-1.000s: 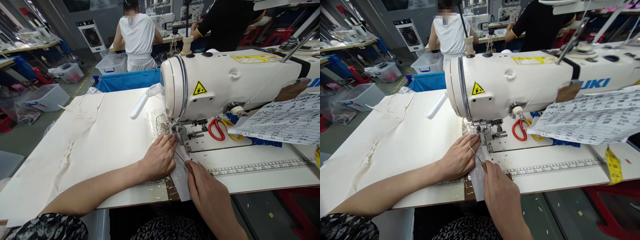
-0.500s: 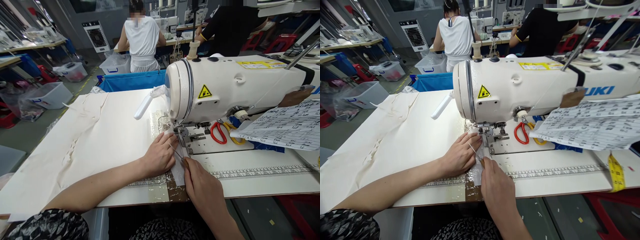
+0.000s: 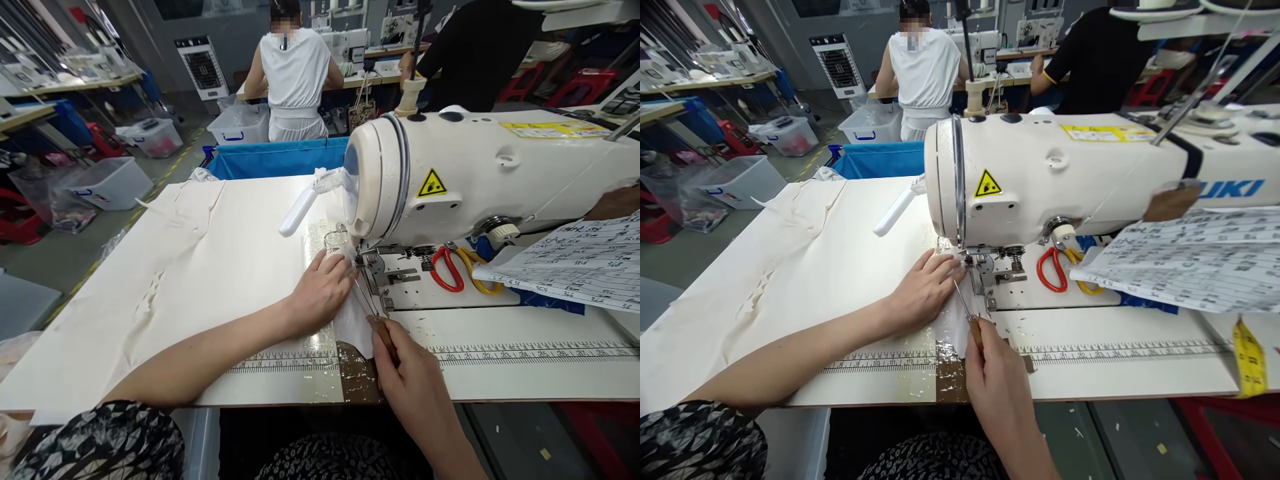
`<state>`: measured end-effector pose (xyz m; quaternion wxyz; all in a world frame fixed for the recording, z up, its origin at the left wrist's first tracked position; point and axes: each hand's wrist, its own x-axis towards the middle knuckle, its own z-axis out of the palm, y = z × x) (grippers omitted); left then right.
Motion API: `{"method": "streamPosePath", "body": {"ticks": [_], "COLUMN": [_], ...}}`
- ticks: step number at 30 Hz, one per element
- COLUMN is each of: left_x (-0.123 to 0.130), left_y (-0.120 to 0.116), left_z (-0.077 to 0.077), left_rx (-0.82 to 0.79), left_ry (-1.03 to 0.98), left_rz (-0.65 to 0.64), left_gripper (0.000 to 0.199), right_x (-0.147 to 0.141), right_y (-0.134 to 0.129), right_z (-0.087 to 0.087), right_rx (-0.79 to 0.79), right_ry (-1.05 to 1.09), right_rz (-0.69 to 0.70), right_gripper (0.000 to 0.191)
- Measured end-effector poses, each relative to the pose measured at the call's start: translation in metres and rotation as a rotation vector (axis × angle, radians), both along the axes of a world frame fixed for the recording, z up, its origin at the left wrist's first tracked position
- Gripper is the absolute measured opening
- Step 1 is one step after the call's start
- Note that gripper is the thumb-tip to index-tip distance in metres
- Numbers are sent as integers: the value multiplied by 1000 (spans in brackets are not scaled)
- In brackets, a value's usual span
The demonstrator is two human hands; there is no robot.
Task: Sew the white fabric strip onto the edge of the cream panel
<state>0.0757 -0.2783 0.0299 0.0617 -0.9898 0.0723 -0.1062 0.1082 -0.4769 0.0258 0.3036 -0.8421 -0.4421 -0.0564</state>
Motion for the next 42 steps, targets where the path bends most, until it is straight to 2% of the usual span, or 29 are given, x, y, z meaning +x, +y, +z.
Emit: {"method": "streamPosePath", "body": {"ticks": [2, 6, 12, 16, 21, 23, 27, 32, 37, 42], "left_x": [-2, -8, -12, -9, -9, -11, -12, -12, -12, -13], "left_y": [-3, -18, -28, -23, -23, -25, -27, -27, -27, -29], "left_z": [2, 6, 1, 0, 2, 1, 2, 3, 2, 2], "left_rx": [-3, -78, -90, -59, -55, -60, -56, -52, -65, -74], "left_ry": [-17, 15, 20, 34, 34, 21, 16, 42, 54, 52], "left_rz": [7, -56, -61, -52, -52, -54, -60, -55, -56, -48], "left_gripper": [39, 38, 47, 46, 46, 47, 46, 45, 47, 47], "right_x": [-3, -8, -10, -6, 0, 0, 0, 1, 4, 1], "right_y": [-2, -4, -17, -39, -57, -59, -59, -58, -58, -60], "right_z": [-2, -2, 0, -5, -4, -3, -8, -6, 1, -9], "right_rx": [18, 33, 16, -14, -17, 6, 85, 85, 85, 128], "right_ry": [22, -158, -211, -80, 294, 383, 400, 421, 417, 402], "right_rz": [-10, -48, -39, -87, -124, -144, -185, -208, -143, -217], "right_gripper": [33, 36, 34, 32, 30, 29, 32, 34, 32, 33]}}
